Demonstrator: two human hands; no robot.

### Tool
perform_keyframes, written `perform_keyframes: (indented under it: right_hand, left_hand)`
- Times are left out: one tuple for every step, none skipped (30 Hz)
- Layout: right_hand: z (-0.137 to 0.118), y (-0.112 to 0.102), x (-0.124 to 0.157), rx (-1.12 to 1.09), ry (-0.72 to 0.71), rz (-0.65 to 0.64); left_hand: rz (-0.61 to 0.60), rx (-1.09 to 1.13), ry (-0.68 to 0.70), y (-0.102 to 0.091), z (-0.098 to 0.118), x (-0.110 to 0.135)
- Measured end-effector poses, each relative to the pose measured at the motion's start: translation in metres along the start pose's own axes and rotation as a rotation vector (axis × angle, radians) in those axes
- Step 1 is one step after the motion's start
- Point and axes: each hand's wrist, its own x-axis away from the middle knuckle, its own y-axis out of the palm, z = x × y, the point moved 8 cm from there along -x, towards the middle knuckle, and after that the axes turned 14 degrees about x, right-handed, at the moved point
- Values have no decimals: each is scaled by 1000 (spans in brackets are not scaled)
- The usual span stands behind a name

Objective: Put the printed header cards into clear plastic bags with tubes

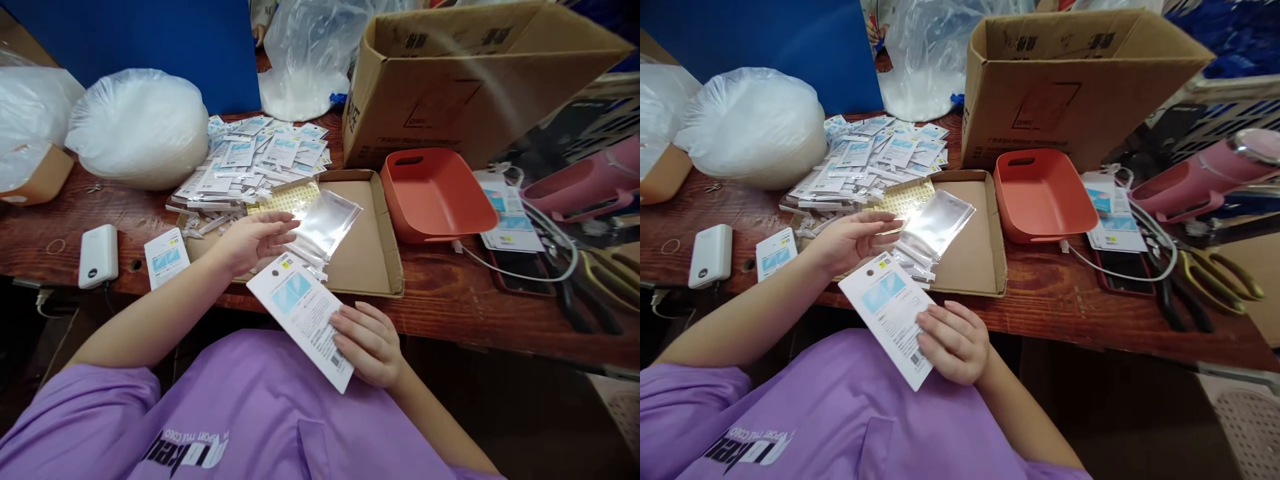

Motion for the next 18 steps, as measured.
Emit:
perform_keyframes:
  right_hand:
    - [-4, 2, -6, -33, -45, -5]
    - [-7, 4, -11, -63, -81, -10]
    - [-8, 6, -14, -85, -107, -17]
    - [-9, 8, -17, -99, -122, -27]
    - [-9, 10, -17, -106, -128, -39]
    - [-8, 13, -16, -108, -129, -52]
    - [-6, 15, -14, -108, -126, -66]
    - [-4, 18, -11, -107, -118, -81]
    - [-2, 20, -8, -103, -105, -98]
    - [0, 23, -4, -97, -92, -116]
    - [2, 25, -2, -93, -84, -134]
    - [3, 27, 0, -89, -78, -145]
    - [4, 28, 1, -82, -74, -153]
    - [3, 30, 0, -77, -75, -159]
    - [1, 32, -1, -76, -81, -166]
    - [-1, 33, -4, -78, -92, -171]
    - [-5, 35, -8, -77, -105, -175]
    - [-9, 37, -12, -69, -115, -185]
  left_hand:
    - [-6, 101, -27, -3, -5, 10]
    - [-11, 186, -47, -6, -9, 18]
    - [-15, 258, -61, -9, -13, 25]
    - [-20, 317, -65, -12, -15, 31]
    - [-27, 362, -59, -15, -17, 36]
    - [-31, 394, -44, -17, -16, 40]
    - [-34, 414, -22, -20, -15, 43]
    - [-32, 422, -1, -22, -14, 46]
    - [-23, 420, 15, -24, -12, 48]
    - [-9, 416, 25, -27, -11, 50]
    - [5, 415, 31, -29, -10, 51]
    - [20, 417, 34, -30, -9, 52]
    - [34, 423, 35, -32, -9, 52]
    - [44, 429, 40, -34, -10, 53]
    - [49, 436, 43, -34, -10, 53]
    - [51, 438, 40, -35, -11, 53]
    - [54, 436, 30, -35, -13, 52]
    - [63, 435, 18, -36, -16, 52]
